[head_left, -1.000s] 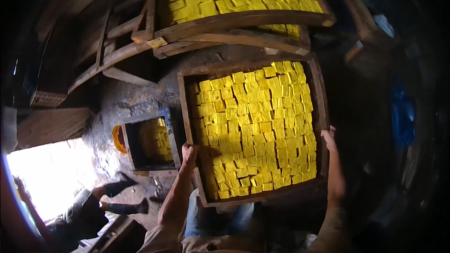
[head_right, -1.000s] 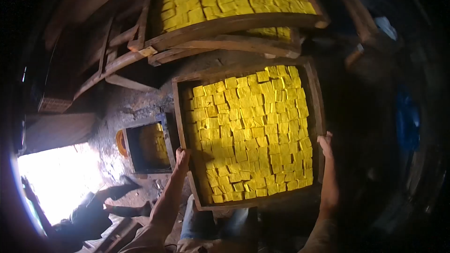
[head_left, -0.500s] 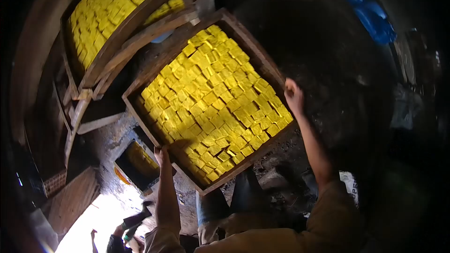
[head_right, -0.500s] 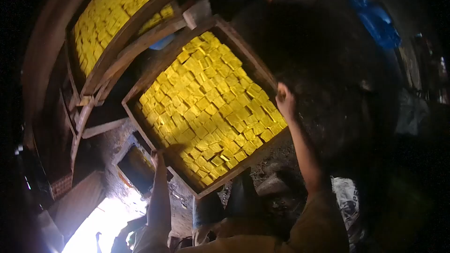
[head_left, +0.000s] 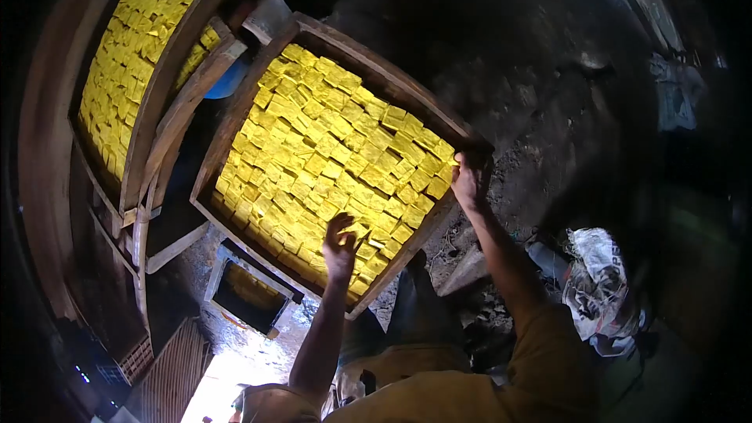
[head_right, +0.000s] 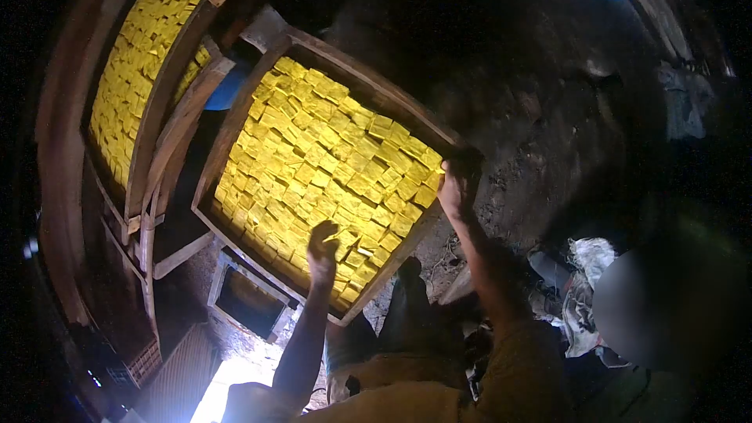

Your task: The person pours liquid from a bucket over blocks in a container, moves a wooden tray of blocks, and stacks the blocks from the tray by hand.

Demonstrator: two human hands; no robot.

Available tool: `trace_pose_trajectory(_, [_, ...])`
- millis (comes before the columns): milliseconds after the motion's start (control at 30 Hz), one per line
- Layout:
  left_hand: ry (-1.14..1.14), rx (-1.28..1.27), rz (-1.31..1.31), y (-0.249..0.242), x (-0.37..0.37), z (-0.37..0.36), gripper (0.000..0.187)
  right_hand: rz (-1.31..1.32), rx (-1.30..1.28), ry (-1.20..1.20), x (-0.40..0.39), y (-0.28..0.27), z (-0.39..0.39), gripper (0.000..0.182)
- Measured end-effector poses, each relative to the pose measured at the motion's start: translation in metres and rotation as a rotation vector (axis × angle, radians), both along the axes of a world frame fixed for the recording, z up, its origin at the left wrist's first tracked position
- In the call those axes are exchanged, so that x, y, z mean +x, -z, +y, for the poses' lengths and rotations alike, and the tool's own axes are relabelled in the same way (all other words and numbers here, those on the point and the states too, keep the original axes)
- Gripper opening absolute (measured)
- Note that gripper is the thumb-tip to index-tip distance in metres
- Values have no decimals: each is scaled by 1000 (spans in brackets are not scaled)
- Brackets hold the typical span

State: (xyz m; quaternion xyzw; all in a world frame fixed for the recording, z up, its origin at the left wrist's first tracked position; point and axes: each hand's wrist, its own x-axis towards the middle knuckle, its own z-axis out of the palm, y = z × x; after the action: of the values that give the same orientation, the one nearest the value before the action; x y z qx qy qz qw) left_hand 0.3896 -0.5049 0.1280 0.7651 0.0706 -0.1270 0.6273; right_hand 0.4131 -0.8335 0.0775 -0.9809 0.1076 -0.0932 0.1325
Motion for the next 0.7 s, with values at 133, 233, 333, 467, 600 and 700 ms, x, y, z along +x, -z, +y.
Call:
trace_pose_trajectory(133, [139, -100, 184, -12, 4, -35, 38, 89, 233, -40, 15, -7, -12, 27])
trace_pose_trajectory(233, [184, -117, 164, -11, 6, -46, 38, 72, 358, -56, 30, 14, -9, 31])
trace_pose_trajectory(333, [168, -158, 173, -4, 10, -52, 38, 7, 31, 33, 38, 23, 12, 36])
trace_pose_trajectory(467, [150, -181, 203, 0, 13, -54, 37, -36, -15, 49, 24, 28, 37, 50])
trace_pose_trajectory(600, [133, -232, 231, 5, 12, -56, 35, 25, 591, 51, 21, 37, 9, 53])
trace_pose_trajectory(700, [126, -243, 217, 9, 18, -55, 35, 83, 800, 52, 41, 25, 4, 51])
